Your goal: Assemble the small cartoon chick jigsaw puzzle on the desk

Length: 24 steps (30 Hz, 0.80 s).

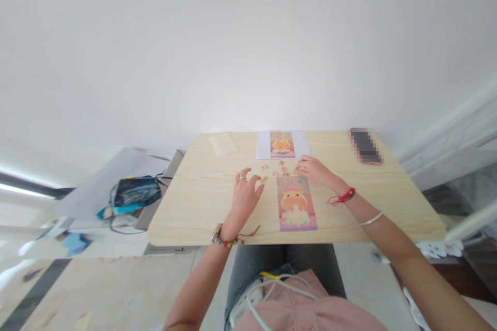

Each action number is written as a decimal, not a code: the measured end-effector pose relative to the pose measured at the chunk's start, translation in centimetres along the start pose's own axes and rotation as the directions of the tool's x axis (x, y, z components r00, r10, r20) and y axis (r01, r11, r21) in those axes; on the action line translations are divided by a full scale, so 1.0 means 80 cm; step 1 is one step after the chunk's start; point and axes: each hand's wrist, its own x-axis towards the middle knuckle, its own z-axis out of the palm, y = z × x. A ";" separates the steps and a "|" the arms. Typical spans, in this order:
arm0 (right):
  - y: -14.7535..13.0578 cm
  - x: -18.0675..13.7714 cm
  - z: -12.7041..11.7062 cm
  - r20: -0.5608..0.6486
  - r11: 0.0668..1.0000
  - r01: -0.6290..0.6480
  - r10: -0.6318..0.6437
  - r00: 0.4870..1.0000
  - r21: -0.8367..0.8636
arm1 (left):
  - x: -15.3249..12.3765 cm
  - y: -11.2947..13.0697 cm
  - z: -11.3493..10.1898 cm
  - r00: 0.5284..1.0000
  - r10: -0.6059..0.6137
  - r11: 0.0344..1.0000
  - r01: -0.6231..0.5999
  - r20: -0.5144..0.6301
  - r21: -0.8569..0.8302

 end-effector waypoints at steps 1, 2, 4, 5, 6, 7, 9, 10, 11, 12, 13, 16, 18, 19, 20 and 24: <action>0.000 0.005 0.003 0.004 1.000 -0.003 0.003 1.000 -0.001 | 0.002 -0.003 0.002 1.000 0.000 1.000 0.000 -0.003 0.007; 0.000 0.010 0.005 0.005 1.000 -0.005 0.005 1.000 -0.001 | 0.003 -0.005 0.004 1.000 0.004 1.000 -0.004 -0.005 0.013; 0.001 0.017 0.011 0.002 1.000 -0.005 0.005 1.000 0.006 | 0.005 -0.009 0.009 1.000 0.017 1.000 -0.017 -0.003 0.021; 0.002 0.020 0.013 0.000 1.000 -0.001 0.001 1.000 0.013 | 0.005 -0.010 0.011 1.000 0.022 0.999 -0.022 -0.002 0.025; 0.004 0.023 0.015 0.000 1.000 0.007 -0.007 1.000 0.019 | 0.005 -0.011 0.014 1.000 0.025 0.999 -0.025 0.000 0.029; 0.007 0.026 0.016 0.000 0.999 0.021 -0.021 1.000 0.024 | 0.005 -0.012 0.016 1.000 0.028 0.999 -0.028 0.001 0.031; 0.012 0.031 0.019 0.009 0.998 0.059 -0.060 0.998 0.030 | 0.005 -0.014 0.020 1.000 0.028 0.999 -0.028 0.000 0.030; 0.014 0.034 0.020 0.014 0.996 0.079 -0.079 0.997 0.031 | 0.006 -0.014 0.021 1.000 0.026 0.999 -0.026 -0.002 0.027; 0.016 0.036 0.021 0.019 0.995 0.096 -0.097 0.995 0.031 | 0.006 -0.014 0.022 1.000 0.023 0.999 -0.023 -0.003 0.024; 0.017 0.038 0.022 0.024 0.994 0.109 -0.110 0.994 0.031 | 0.007 -0.013 0.023 1.000 0.019 1.000 -0.018 -0.004 0.019; 0.017 0.041 0.023 0.029 0.993 0.118 -0.119 0.992 0.030 | 0.008 -0.013 0.023 1.000 0.014 1.000 -0.014 -0.005 0.015; 0.017 0.048 0.027 0.049 0.988 0.150 -0.151 0.987 0.026 | 0.011 -0.010 0.025 1.000 0.010 1.000 -0.010 0.000 -0.002; 0.017 0.052 0.031 0.068 0.985 0.173 -0.173 0.983 0.010 | 0.013 -0.009 0.027 1.000 0.021 1.000 -0.021 0.006 -0.013; 0.017 0.055 0.033 0.080 0.983 0.182 -0.181 0.980 -0.005 | 0.015 -0.008 0.030 1.000 0.028 0.999 -0.028 0.010 -0.018; 0.017 0.057 0.034 0.092 0.982 0.189 -0.186 0.978 -0.025 | 0.017 -0.008 0.032 0.999 0.038 0.999 -0.038 0.013 -0.022; 0.012 0.058 0.031 0.115 0.971 0.195 -0.180 0.977 -0.136 | 0.035 -0.001 0.048 0.996 0.087 0.995 -0.086 0.014 -0.060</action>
